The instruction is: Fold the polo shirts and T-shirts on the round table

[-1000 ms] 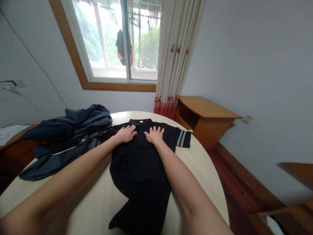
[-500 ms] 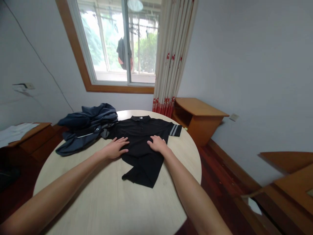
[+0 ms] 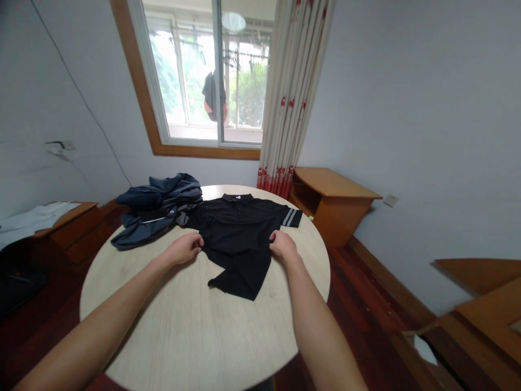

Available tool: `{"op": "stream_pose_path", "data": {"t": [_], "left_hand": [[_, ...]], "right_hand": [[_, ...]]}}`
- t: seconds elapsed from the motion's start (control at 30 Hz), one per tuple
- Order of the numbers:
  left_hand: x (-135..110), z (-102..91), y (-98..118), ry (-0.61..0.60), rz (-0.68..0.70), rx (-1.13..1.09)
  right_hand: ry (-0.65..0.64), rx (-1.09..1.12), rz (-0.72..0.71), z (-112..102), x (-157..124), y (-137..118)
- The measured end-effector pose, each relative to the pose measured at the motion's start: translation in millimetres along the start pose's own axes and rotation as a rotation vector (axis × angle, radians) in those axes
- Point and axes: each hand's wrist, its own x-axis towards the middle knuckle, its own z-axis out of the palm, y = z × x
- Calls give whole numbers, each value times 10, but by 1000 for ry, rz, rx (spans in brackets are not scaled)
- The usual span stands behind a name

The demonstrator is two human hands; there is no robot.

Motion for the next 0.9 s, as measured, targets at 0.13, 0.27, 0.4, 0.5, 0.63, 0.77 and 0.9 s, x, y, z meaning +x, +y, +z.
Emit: {"op": "stream_pose_path", "data": {"t": [0.13,0.27,0.4,0.5,0.63,0.77,0.9], "left_hand": [[20,99,-7,44,180,-93],[32,192,76,54,266,-93],[50,272,134,130,287,-46],[63,290,139,218,304,-65],[58,213,135,331,330,-164],[29,69,134,451,334,-281],[-5,-59,124,563,296,-377]], "right_hand": [[-22,113,-72,41,-36,-163],[-43,368,-153,106,-35,-227],[-250,826,-216,188,-45,-235],[-429,1000,-282,190,-77,-232],[-645,1041,-362,129,-131,-224],[-700,1070,-318,79,-112,-194],[-318,1205,-177,38,25,-113]]}}
